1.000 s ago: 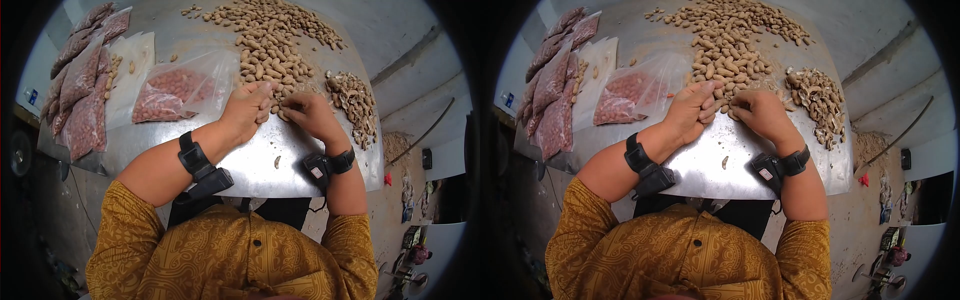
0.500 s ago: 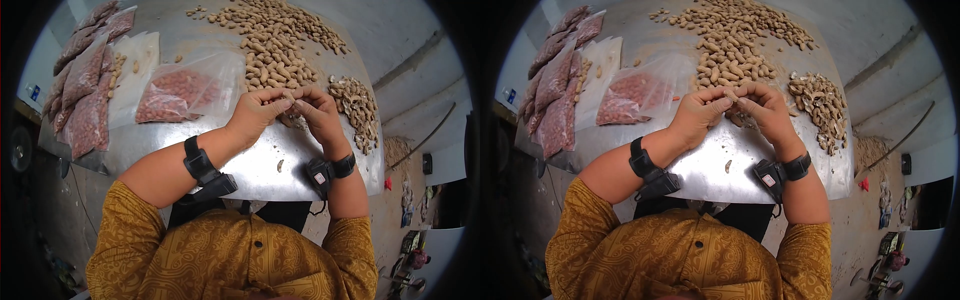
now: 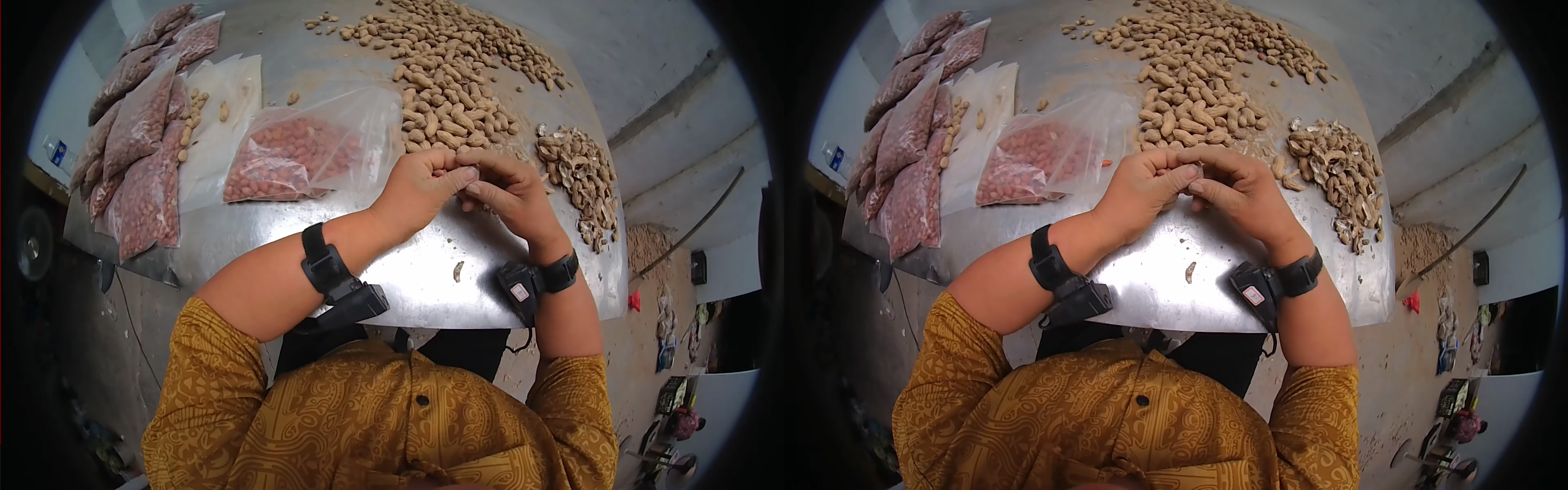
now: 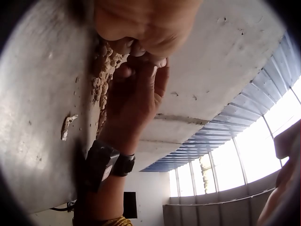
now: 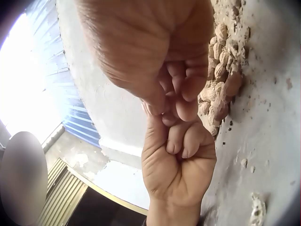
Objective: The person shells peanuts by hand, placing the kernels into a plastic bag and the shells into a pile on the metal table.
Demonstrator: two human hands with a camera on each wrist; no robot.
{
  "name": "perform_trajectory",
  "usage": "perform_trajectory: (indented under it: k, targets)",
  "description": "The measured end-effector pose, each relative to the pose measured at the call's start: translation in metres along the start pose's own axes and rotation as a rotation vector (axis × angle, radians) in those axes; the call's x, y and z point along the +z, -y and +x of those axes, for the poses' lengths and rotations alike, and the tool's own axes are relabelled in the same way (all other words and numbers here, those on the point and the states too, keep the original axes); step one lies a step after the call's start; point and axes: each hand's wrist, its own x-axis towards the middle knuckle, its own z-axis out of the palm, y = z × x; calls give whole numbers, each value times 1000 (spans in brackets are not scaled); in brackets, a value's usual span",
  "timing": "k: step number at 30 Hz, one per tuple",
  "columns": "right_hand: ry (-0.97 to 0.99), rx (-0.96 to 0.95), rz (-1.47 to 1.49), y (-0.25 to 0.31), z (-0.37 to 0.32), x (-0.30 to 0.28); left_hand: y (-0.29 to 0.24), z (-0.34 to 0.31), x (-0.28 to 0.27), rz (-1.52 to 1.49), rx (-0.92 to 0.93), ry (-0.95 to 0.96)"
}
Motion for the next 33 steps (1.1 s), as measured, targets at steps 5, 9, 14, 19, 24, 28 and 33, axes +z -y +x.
perform_trajectory:
  k: [5,9,14,19,24,28,33]
  targets:
    - [-108,0,113,-9,0,-2,3,3,-4,-235,-91,-29]
    - [-148,-63,129,-5,2,1,6,4,-5,-367,-117,-44]
    - [-254,-135,28,-10,3,-1,9,5,-7,-454,-146,-8]
    - [-296,-336,-296,-7,4,4,9,8,-8,-570,-260,4]
    - [-246,-548,-557,3,5,10,16,11,-17,-714,-380,59]
    - [-467,-540,-725,-2,5,-11,10,9,-14,-667,-339,-26]
    - [-768,-287,-1055,5,-1,-47,11,8,-15,-546,-169,-121]
